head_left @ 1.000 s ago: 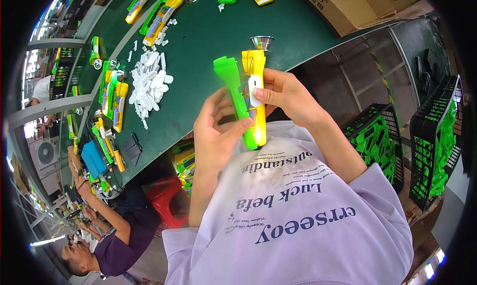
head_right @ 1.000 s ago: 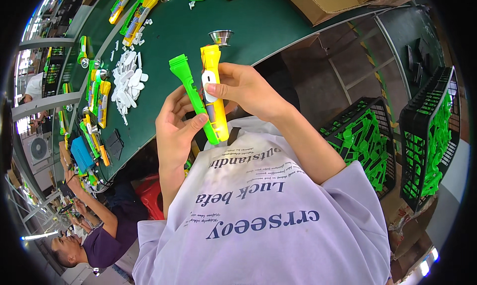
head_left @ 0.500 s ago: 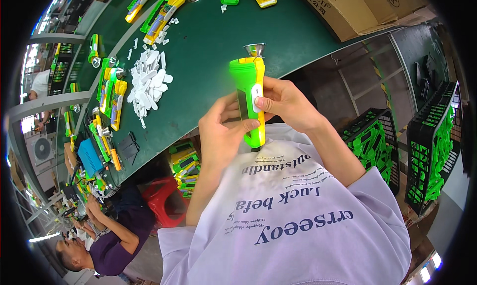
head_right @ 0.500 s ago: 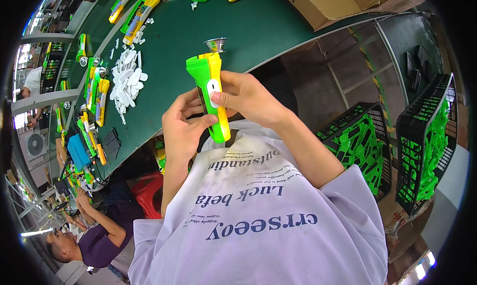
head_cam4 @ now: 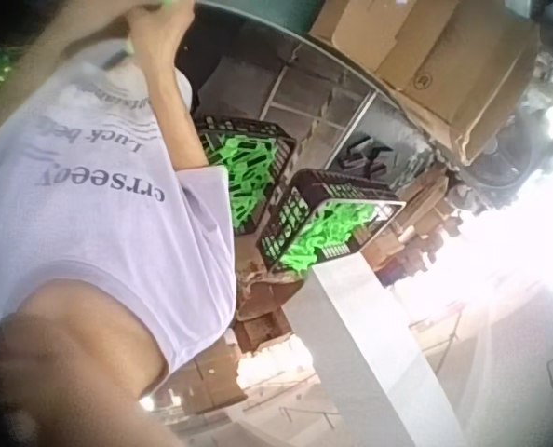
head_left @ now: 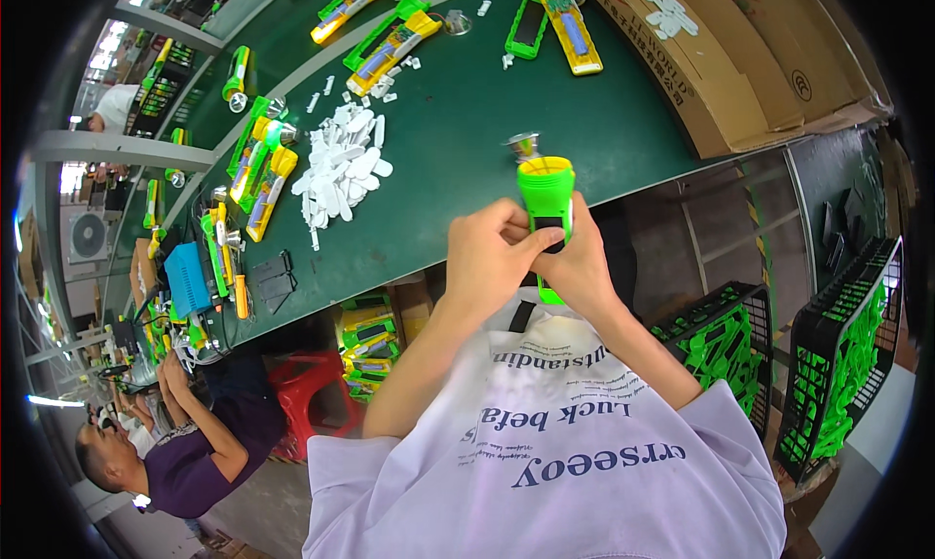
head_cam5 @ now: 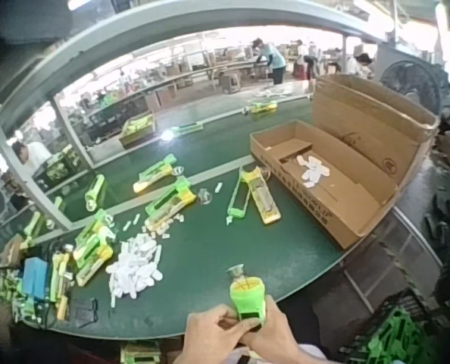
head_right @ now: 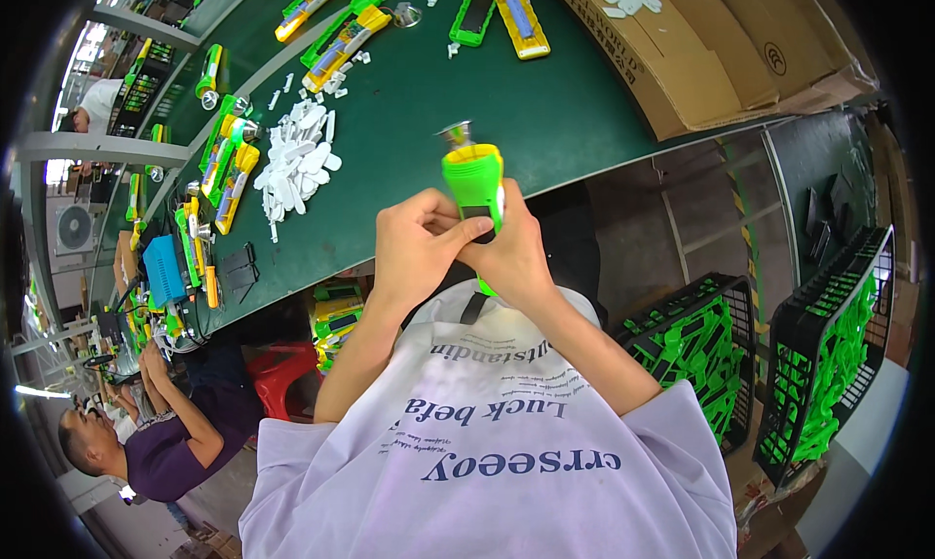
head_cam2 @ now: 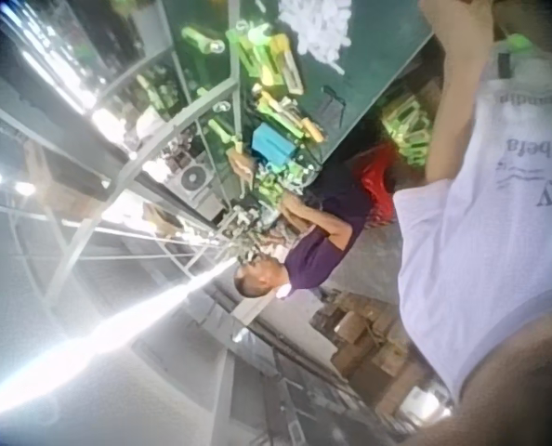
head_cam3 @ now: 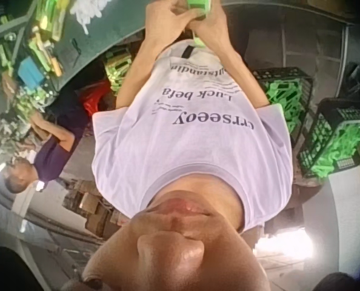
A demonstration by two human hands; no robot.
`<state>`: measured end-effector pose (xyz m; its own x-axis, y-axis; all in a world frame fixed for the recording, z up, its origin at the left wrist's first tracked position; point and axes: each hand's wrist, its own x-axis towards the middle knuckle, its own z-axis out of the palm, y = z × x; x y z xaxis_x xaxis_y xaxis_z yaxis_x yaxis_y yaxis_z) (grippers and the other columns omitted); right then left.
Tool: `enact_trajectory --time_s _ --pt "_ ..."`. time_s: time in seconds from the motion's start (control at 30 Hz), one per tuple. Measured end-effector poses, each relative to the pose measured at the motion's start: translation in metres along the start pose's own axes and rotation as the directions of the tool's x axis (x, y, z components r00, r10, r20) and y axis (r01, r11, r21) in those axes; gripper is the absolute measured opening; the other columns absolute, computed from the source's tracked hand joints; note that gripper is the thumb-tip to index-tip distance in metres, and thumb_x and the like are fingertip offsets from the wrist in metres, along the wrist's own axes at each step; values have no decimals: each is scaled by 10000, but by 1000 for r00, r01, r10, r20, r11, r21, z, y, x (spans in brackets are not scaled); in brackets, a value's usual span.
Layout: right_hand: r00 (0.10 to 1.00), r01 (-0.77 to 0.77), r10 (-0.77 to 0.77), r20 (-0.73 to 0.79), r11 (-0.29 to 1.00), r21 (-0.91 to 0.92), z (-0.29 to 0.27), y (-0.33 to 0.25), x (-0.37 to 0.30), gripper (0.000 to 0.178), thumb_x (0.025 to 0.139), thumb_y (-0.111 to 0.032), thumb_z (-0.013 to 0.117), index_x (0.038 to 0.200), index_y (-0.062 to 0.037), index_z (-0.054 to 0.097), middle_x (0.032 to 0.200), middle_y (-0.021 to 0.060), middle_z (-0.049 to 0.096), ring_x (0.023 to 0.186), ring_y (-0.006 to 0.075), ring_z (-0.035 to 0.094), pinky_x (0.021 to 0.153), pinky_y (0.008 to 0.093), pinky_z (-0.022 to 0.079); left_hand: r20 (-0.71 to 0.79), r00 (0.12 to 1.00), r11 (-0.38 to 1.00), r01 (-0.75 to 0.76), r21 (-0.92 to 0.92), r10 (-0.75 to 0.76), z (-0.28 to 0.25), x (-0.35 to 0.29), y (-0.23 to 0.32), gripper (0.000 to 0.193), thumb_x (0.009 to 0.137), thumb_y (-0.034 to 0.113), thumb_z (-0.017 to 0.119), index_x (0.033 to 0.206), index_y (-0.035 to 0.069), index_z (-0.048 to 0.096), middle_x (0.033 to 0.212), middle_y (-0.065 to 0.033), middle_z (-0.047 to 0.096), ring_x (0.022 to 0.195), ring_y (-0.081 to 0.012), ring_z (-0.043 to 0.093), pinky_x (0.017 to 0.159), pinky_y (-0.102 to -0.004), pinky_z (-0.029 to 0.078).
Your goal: The person assembles flashlights at a workbench by picking up casing components, inserting switch buttons, pressing the housing halves together, and turning on the lights.
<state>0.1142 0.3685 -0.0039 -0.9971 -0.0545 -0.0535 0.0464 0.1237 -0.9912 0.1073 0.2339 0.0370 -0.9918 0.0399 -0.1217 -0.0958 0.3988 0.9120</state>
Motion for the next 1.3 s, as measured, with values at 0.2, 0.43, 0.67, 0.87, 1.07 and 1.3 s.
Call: enact_trajectory --time_s 0.2,0.43,0.67,0.87,1.07,1.3 --pt "944 -329 302 134 819 471 -10 -20 2 461 699 105 677 1069 -43 442 711 68 568 556 174 582 532 337 483 -94 867 639 -283 715 489 -90 117 -42 133 830 63 667 959 34 679 904 -149 683 828 -347 658 752 -420 515" --pt "925 -371 346 156 736 566 -26 -25 0 417 682 93 658 1025 -53 474 783 62 587 623 175 609 575 336 537 130 947 618 -293 730 295 -156 187 -66 184 780 30 715 952 -14 669 865 -154 673 794 -289 650 758 -365 515" --pt "917 -390 363 166 724 569 -31 -22 -2 417 677 100 655 1020 -49 470 786 65 585 621 180 610 572 339 537 142 949 683 -301 665 280 -157 186 -59 171 789 62 729 907 -39 658 845 -161 688 743 -258 652 711 -355 511" --pt "916 -389 365 167 708 589 -33 -16 -1 413 680 97 645 1027 -46 473 779 68 586 625 182 611 574 344 539 95 994 583 -112 805 60 -162 157 -44 246 742 113 782 917 -12 662 765 -141 657 701 -268 641 660 -370 496" --pt "920 -388 348 181 740 549 -29 -20 -2 410 673 98 648 1016 -45 474 774 71 588 621 185 610 573 345 537 66 994 604 -107 790 90 -164 161 -61 226 720 107 795 860 -26 677 772 -143 689 670 -247 647 668 -362 505" --pt "912 -404 370 179 729 552 -29 -17 -3 400 676 95 651 1003 -52 472 765 69 591 618 186 613 573 340 533 190 980 930 -21 368 -53 -130 151 -42 148 807 114 749 835 -2 661 759 -79 692 695 -152 668 622 -292 513"
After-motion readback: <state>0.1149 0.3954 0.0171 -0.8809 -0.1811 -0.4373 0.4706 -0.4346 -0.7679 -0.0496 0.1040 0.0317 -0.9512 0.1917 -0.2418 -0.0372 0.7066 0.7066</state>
